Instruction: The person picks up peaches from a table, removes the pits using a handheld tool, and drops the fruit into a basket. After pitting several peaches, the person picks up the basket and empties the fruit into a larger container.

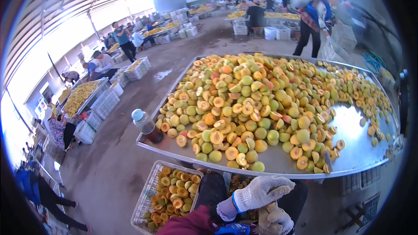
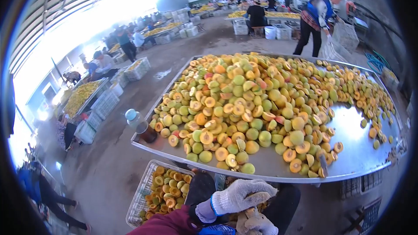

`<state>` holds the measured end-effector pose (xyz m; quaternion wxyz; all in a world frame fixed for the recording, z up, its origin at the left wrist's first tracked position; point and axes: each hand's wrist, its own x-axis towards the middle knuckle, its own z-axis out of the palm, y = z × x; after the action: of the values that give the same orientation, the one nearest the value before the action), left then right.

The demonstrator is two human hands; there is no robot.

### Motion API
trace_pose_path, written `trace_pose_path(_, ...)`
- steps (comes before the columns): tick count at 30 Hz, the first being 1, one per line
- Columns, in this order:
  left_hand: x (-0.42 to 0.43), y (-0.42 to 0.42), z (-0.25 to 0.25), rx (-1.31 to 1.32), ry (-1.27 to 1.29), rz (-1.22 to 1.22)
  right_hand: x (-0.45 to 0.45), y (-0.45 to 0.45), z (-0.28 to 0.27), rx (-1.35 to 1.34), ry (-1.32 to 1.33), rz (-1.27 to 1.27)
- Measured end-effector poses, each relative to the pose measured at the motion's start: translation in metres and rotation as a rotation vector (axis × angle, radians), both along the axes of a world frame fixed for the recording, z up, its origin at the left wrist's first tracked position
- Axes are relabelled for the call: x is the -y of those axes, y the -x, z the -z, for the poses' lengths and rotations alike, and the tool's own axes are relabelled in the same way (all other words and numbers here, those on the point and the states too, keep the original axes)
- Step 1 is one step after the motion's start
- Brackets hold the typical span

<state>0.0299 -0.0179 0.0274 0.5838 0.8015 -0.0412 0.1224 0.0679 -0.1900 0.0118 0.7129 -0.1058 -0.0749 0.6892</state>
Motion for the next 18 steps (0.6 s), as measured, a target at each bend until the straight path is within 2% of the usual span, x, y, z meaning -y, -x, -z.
trace_pose_path(3, 0.006, 0.008, 0.009, -0.151, 0.607, 0.101, -0.005, 0.009, 0.002, 0.028, 0.010, 0.033)
trace_pose_path(4, 0.013, 0.013, 0.009, -0.104, 0.841, 0.152, -0.007, 0.011, 0.003, 0.068, 0.015, 0.079)
trace_pose_path(6, 0.015, 0.015, 0.013, -0.078, 0.962, 0.127, -0.008, 0.007, -0.003, 0.058, 0.065, 0.055)
trace_pose_path(8, 0.010, 0.016, 0.024, -0.092, 1.240, 0.077, -0.009, 0.002, -0.009, 0.340, 0.061, -0.021)
trace_pose_path(9, 0.000, 0.020, 0.014, -0.153, 1.205, -0.040, -0.011, -0.005, -0.005, 0.321, 0.013, -0.048)
trace_pose_path(10, -0.010, 0.026, 0.019, -0.111, 1.027, -0.151, -0.009, -0.011, -0.011, 0.290, 0.057, -0.139)
trace_pose_path(11, -0.027, 0.036, 0.039, -0.093, 0.847, -0.259, -0.009, -0.018, -0.006, 0.447, 0.072, -0.198)
trace_pose_path(12, -0.044, 0.053, 0.051, -0.123, 0.145, -0.503, -0.008, -0.025, 0.006, 0.598, 0.094, -0.254)
trace_pose_path(13, -0.068, 0.073, 0.080, 0.098, -0.804, -0.703, -0.002, -0.023, 0.018, 0.665, 0.181, -0.241)
trace_pose_path(14, -0.074, 0.086, 0.080, -0.053, 0.078, -0.814, 0.003, -0.021, 0.027, 0.731, 0.267, -0.239)
trace_pose_path(15, -0.118, 0.118, 0.138, -0.220, 0.102, -0.914, 0.002, -0.021, 0.024, 0.707, 0.347, -0.240)
trace_pose_path(16, -0.108, 0.116, 0.079, -0.613, -0.509, -0.968, 0.000, -0.026, 0.011, 0.680, 0.440, -0.345)
trace_pose_path(17, -0.121, 0.131, 0.103, -0.557, -0.837, -0.932, -0.003, -0.025, 0.011, 0.684, 0.490, -0.372)
trace_pose_path(18, -0.122, 0.132, 0.105, -0.423, -1.158, -0.893, -0.010, -0.024, 0.011, 0.696, 0.532, -0.403)
